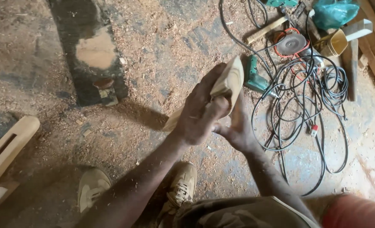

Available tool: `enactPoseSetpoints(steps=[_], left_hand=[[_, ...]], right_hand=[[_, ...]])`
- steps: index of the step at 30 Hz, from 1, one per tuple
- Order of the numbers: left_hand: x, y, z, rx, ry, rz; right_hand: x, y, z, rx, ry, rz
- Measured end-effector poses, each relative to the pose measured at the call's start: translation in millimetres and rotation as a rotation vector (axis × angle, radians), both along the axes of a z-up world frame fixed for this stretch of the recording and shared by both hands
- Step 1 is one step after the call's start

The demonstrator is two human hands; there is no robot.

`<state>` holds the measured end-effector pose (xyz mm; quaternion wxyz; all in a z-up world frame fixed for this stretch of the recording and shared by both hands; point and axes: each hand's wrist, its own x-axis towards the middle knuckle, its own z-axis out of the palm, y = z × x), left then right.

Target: Sanding and preparing wooden furniture components such as legs in a workshop.

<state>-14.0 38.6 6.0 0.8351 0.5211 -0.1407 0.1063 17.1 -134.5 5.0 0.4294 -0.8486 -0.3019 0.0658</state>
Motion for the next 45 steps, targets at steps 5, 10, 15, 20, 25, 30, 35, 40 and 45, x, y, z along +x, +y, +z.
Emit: enactPoseSetpoints(steps=[5,10,15,20,25,30,35,40,45], left_hand=[[10,-10,-52,-0.188,-0.069,-0.059],[21,43,10,1.270,0.661,-0.128],[2,80,30,0.446,0.230,-0.144],[14,83,12,0.269,-0.070,-0.211],[18,86,7,0.011,-0.017,-0.328],[11,77,15,0.086,0.111,-0.219],[6,70,23,0.227,0.129,-0.056],[7,64,18,0.187,0.122,-0.024],[7,57,10,0.046,0.137,0.024]], right_hand=[[-11,13,5,0.241,0.341,-0.055],[-20,7,14,0.066,0.124,-0.104],[-15,9,20,0.435,0.346,0.122],[-11,7,-4,0.621,0.794,0.226],[-13,13,-21,0.759,1.039,0.426],[-14,9,-43,0.776,1.136,0.448],[-19,9,-53,0.880,1.155,0.484],[-24,7,-56,0.908,1.235,0.362],[-28,10,-48,0.849,1.094,0.343]])
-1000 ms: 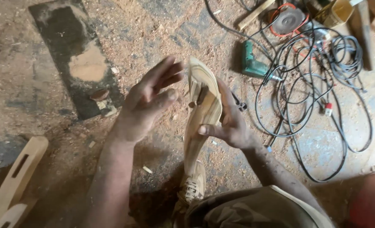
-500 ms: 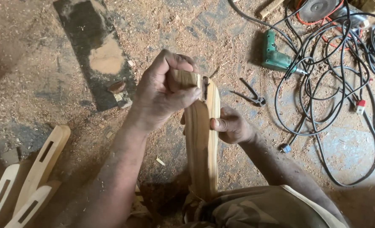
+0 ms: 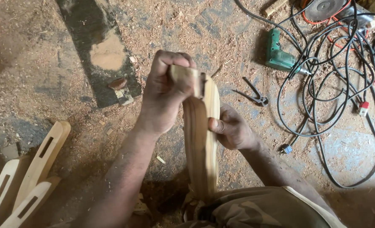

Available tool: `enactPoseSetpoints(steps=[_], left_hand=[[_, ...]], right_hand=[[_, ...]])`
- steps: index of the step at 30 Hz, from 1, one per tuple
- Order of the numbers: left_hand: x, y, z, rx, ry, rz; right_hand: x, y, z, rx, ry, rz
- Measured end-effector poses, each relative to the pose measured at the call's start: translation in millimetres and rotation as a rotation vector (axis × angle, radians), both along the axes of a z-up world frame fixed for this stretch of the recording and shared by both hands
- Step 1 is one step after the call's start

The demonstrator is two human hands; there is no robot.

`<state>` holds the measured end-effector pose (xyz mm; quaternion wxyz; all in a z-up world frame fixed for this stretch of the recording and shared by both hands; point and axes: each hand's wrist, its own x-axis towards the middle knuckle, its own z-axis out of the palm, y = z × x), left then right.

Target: Sanding and preparing wooden furniture components such as legs in a workshop.

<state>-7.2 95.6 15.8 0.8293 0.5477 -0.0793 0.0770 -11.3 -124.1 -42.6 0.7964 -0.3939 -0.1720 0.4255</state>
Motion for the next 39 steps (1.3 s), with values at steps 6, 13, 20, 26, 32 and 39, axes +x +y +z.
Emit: enactPoseSetpoints(steps=[6,13,20,26,32,39], left_hand=[[1,9,-8,-0.345,-0.266,-0.079],[-3,-4,-31,-0.086,-0.371,0.130],[-7,8,-40,-0.073,-0.419,0.184],[13,33,-45,-0.117,-0.431,0.082],[18,56,-37,-0.071,-0.339,-0.163],[17,30,-60,-0.060,-0.343,-0.074]], right_hand=[[-4,19,47,-0.390,-0.532,-0.155],[4,37,56,-0.493,-1.333,-0.521],[2,55,51,-0.529,-1.417,-0.748],[34,3,-19,-0.417,-1.359,-0.701],[102,-131,-156,-1.706,-0.888,-0.460],[96,-170,-185,-1.945,-0.738,-0.197]])
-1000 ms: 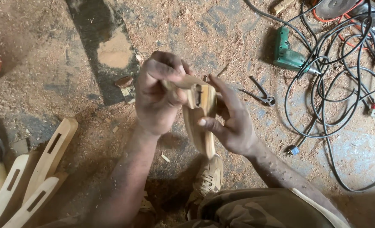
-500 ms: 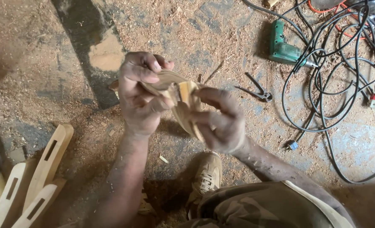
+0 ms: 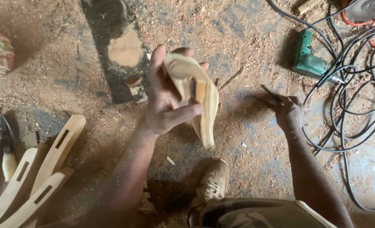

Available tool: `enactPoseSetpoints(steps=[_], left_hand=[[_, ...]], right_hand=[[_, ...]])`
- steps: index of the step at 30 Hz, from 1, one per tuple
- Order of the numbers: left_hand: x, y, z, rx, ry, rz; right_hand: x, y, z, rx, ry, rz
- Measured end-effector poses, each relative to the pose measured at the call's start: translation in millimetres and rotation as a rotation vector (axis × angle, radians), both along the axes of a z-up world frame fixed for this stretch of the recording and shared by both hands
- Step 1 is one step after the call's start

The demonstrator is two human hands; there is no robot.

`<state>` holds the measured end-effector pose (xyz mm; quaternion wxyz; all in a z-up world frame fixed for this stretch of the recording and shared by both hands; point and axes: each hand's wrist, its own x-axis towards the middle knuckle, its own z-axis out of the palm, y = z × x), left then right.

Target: Sanding and preparing wooden furniture components such as legs in a workshop.

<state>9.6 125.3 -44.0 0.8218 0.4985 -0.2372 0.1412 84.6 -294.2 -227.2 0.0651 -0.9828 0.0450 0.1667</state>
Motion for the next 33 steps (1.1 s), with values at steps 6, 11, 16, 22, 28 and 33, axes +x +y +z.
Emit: enactPoseSetpoints(steps=[6,11,16,22,28,33], left_hand=[[29,-22,-19,0.163,0.155,0.331],[37,-23,-12,0.187,0.548,0.223],[19,-34,-109,0.715,0.468,0.260],[-19,-67,-205,1.254,0.422,0.490],[-43,-101,-188,1.451,0.591,0.568],[-50,-74,-231,1.318,0.675,0.503]], right_hand=[[-16,-41,-77,-0.142,-0.254,0.193],[-60,2,-31,0.082,-0.297,0.061],[-114,71,48,1.659,0.332,-0.876],[-139,118,107,1.474,0.338,-0.521],[-127,130,105,1.003,0.286,-0.512],[-123,139,99,0.938,0.265,-0.417]])
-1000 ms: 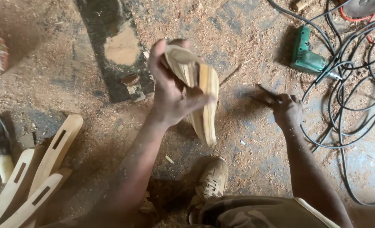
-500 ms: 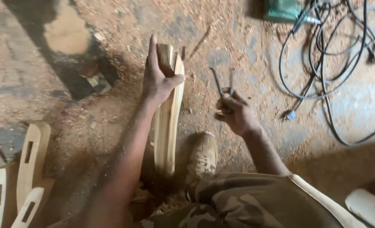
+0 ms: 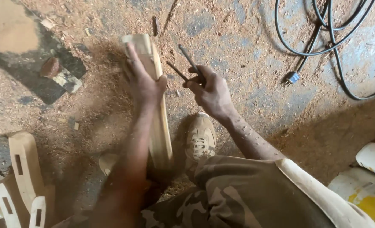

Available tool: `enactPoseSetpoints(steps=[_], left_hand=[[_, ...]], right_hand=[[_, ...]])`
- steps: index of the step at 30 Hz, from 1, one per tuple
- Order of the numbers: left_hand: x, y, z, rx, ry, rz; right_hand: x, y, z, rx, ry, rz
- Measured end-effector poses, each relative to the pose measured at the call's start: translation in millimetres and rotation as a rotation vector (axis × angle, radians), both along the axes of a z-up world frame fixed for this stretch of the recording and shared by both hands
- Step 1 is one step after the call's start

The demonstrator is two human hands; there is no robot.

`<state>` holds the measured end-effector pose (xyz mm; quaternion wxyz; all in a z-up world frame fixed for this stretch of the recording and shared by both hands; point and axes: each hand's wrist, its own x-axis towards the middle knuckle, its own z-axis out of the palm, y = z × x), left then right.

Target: Sanding and preparing wooden furniture components such as legs in a workshop.

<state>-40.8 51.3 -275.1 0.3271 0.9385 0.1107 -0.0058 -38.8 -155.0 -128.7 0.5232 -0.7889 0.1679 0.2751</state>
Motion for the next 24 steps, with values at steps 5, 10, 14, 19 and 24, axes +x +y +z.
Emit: enactPoseSetpoints(steps=[5,10,14,19,24], left_hand=[[2,17,30,-0.180,0.035,-0.015],[8,15,41,-0.247,0.079,-0.022],[11,11,57,-0.287,0.160,0.020],[5,13,32,-0.177,-0.021,-0.063],[11,15,44,-0.259,-0.066,-0.057]], right_hand=[[11,30,-6,-0.020,-0.121,0.116],[27,41,9,-0.152,-0.112,0.202],[28,37,3,-0.119,-0.173,0.227],[36,44,-4,-0.208,-0.232,0.215],[40,49,13,-0.206,-0.193,0.184]])
